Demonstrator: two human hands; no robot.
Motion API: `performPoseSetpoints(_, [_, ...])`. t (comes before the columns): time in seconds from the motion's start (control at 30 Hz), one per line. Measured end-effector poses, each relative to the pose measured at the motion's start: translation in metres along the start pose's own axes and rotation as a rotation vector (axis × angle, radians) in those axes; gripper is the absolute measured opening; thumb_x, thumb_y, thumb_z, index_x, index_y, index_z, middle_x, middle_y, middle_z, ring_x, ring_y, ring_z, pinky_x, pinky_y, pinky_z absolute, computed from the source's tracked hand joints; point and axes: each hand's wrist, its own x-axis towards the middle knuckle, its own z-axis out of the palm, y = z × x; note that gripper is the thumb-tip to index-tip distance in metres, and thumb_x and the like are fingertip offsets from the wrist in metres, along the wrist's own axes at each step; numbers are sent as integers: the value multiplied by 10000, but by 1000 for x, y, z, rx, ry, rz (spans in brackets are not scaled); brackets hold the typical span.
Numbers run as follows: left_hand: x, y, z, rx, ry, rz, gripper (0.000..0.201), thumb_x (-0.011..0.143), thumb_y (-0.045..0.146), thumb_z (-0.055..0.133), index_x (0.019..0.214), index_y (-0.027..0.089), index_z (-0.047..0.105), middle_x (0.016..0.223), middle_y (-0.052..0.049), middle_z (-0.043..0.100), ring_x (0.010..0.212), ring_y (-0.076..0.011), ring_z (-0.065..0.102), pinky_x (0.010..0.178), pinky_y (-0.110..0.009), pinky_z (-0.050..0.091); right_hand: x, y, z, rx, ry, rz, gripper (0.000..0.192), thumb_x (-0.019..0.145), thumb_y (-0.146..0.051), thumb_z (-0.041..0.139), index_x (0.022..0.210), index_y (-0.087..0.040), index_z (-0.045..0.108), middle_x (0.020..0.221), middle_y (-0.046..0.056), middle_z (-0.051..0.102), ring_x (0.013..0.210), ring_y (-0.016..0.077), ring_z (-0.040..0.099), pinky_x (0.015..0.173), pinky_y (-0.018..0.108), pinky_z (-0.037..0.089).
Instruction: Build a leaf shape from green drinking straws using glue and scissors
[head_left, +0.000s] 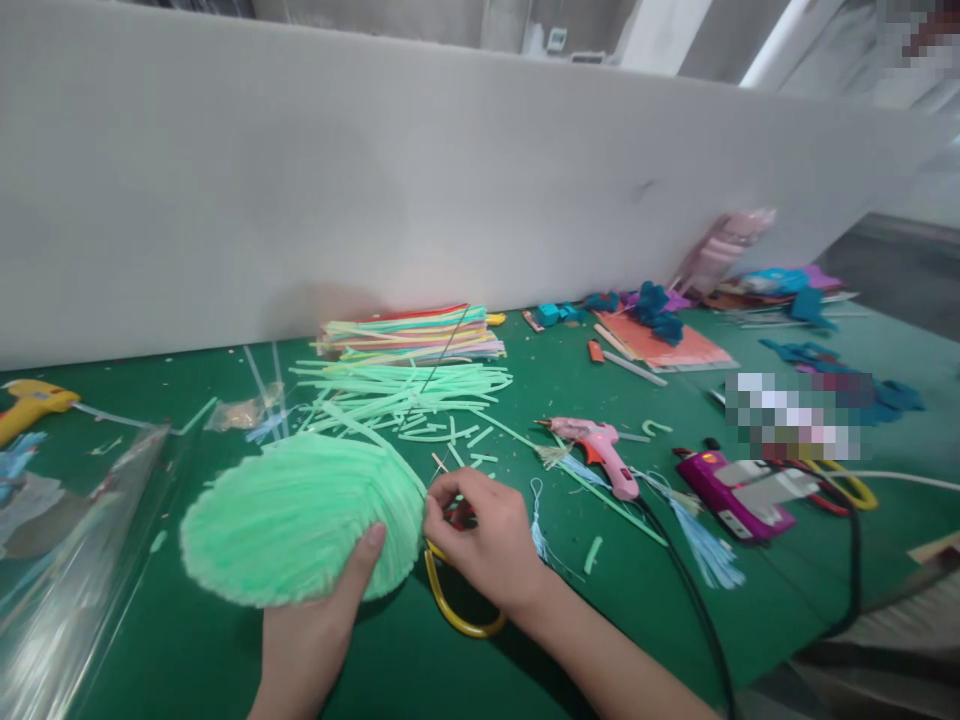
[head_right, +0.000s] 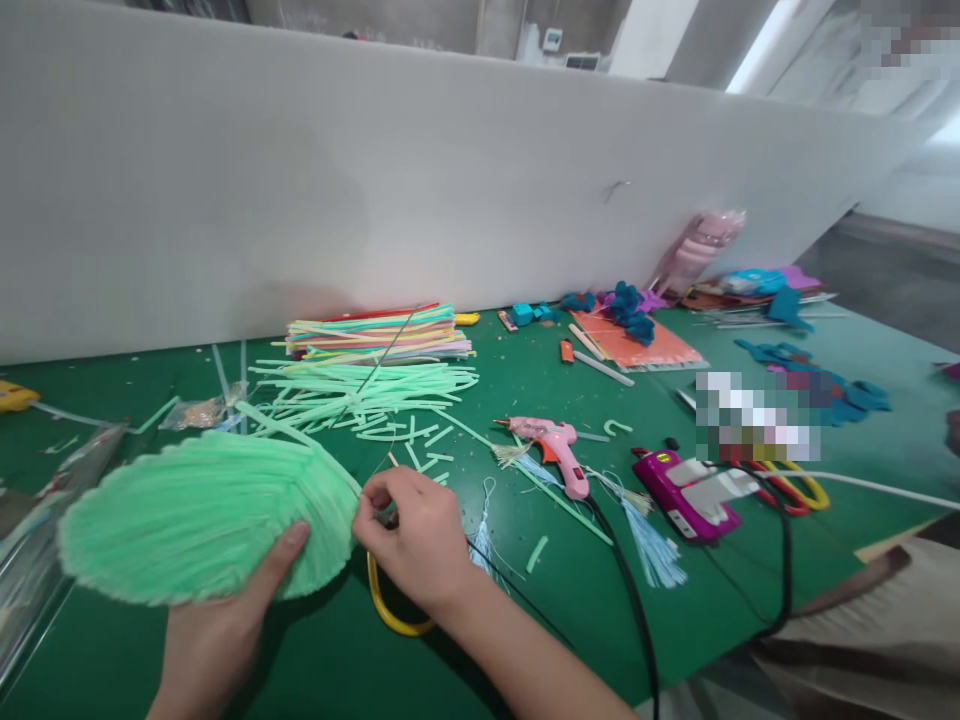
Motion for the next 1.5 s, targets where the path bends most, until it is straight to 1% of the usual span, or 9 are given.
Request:
performPoseSetpoints(0.1, [1, 9, 11, -144, 92, -119, 551, 649, 287, 830, 1168, 229, 655, 1224, -68, 685, 1231, -314, 563, 1113, -500, 356, -1, 0, 0, -8, 31, -44, 71, 792, -137, 565, 778, -197, 602, 722, 3, 652, 649, 122, 611, 594, 213, 479])
performPoseSetpoints(0.23, [4, 16, 19, -339, 69, -246, 615, 659, 252, 831, 1233, 235, 610, 1212, -73, 688, 1147, -287, 625, 1013, -450, 483, -2, 1, 0, -43, 53, -106, 63, 799, -136, 564, 787, -185, 601, 722, 4, 651, 636, 122, 607, 615, 231, 482])
performPoseSetpoints(0.37, [2, 6, 11, -41, 77, -39, 528, 689, 368, 801, 1172, 216, 653, 1196, -80, 695, 1185, -302, 597, 1074, -484, 410, -1, -3, 1, 66, 1, 43, 36, 806, -188, 584, 829, -185, 612, 775, 20, 671, 640, 117, 621, 574, 207, 501])
performPoseSetpoints(0.53, [-11, -3, -1, 363, 31, 216, 204, 786, 462, 675, 866, 294, 759, 1074, -30, 750, 1354, -306, 432, 1195, -477, 147, 3, -5, 1, 277, -80, 356, 78, 777, -256, 643, 815, -188, 638, 686, 4, 679, 617, 124, 651, 492, 170, 486])
performPoseSetpoints(0.7, [-6, -7, -6, 475, -47, 320, 245, 639, 454, 797, 846, 324, 780, 1034, -28, 765, 1311, -343, 479, 1192, -450, 169, 4, -3, -2, 170, -47, 219, 105, 837, -248, 590, 784, -189, 658, 715, 7, 698, 634, 112, 649, 549, 176, 494])
performPoseSetpoints(0.9, [2, -22, -13, 645, -89, 441, 88, 687, 380, 778, 706, 294, 774, 597, -49, 724, 1096, -351, 649, 1096, -492, 358, -2, 2, 2, 28, 10, 85, 30, 841, -202, 567, 852, -192, 593, 798, 14, 661, 681, 109, 638, 553, 173, 487])
performPoseSetpoints(1.03, [0, -17, -9, 717, -131, 521, 209, 743, 401, 717, 915, 298, 779, 860, -50, 782, 1082, -318, 661, 1057, -439, 423, -2, 3, 4, 22, 20, 84, 49, 839, -207, 578, 886, -199, 567, 771, 1, 653, 657, 110, 634, 555, 175, 501])
performPoseSetpoints(1.3, [-9, -12, -2, 524, 19, 320, 163, 829, 317, 618, 893, 310, 768, 1112, -28, 734, 1357, -303, 428, 1190, -467, 180, -2, 9, 4, -1, -33, -6, 64, 869, -181, 559, 885, -214, 611, 826, -10, 709, 653, 106, 655, 659, 193, 530])
performPoseSetpoints(1.5, [-2, 10, 12, 215, 81, 50, 443, 714, 393, 760, 1114, 220, 680, 1174, -82, 706, 1278, -321, 516, 1144, -491, 301, -2, 6, 3, -15, -72, -13, 38, 857, -180, 564, 870, -194, 596, 777, -2, 695, 627, 110, 673, 630, 187, 514])
